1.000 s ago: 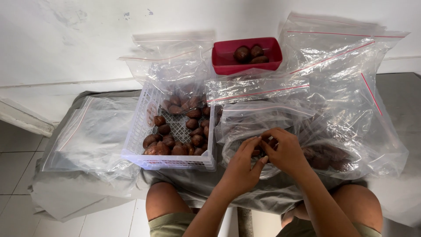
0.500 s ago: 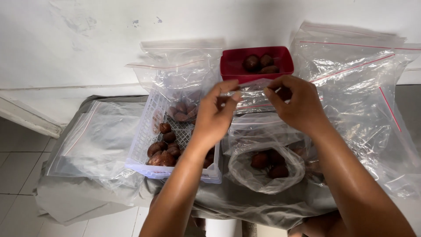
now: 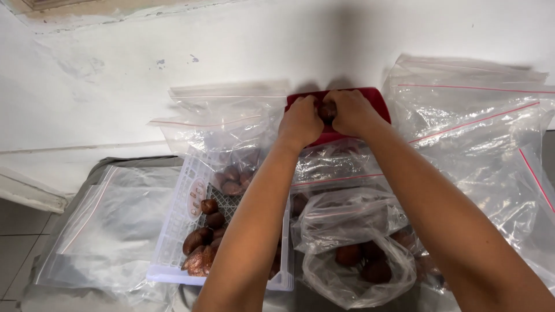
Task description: The person is picking salak fruits from a plastic crate and placing them into zip-lock bags, then sealing the bags.
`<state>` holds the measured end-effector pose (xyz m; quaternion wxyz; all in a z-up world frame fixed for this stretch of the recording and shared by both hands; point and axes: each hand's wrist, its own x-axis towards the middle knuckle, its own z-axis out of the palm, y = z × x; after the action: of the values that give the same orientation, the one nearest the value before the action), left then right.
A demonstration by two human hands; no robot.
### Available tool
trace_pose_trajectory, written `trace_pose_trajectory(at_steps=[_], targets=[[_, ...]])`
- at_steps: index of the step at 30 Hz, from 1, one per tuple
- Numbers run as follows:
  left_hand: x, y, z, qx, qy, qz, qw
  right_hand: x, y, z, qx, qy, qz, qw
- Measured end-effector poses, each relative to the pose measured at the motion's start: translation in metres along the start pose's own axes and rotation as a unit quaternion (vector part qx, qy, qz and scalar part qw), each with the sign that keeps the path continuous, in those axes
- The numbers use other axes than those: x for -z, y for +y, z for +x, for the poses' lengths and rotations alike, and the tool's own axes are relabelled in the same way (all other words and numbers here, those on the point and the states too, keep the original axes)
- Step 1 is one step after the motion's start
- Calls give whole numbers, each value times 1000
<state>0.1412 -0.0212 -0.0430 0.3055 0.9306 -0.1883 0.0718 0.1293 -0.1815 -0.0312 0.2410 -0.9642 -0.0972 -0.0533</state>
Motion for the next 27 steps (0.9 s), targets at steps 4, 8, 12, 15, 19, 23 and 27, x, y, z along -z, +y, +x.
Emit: trace_pose_trajectory(at_steps=[4,8,12,15,19,23,27], targets=[[-12,-16,5,19,-43,5,999,0,-12,5,-37,-31,-49,998],[-19,-10,0,32,-87,80,993,-6,-13,8,-77,-41,-63,994],[-14,-5,-2,45,-101,82,990,-5,-20,9,-79,-41,-129,988],[-2,0,-11,35,-71,-14,997,-8,-11,13,-79,-43,-89,992],[19,15,-24,30,-14,-139,990,4,-18,2,-70,-23,-37,997],[54,36,-48,89,66,-332,937,33,-49,-29,-94,66,130,985],[84,56,-91,112,40,-428,896,55,-79,-84,-17,93,242,966]])
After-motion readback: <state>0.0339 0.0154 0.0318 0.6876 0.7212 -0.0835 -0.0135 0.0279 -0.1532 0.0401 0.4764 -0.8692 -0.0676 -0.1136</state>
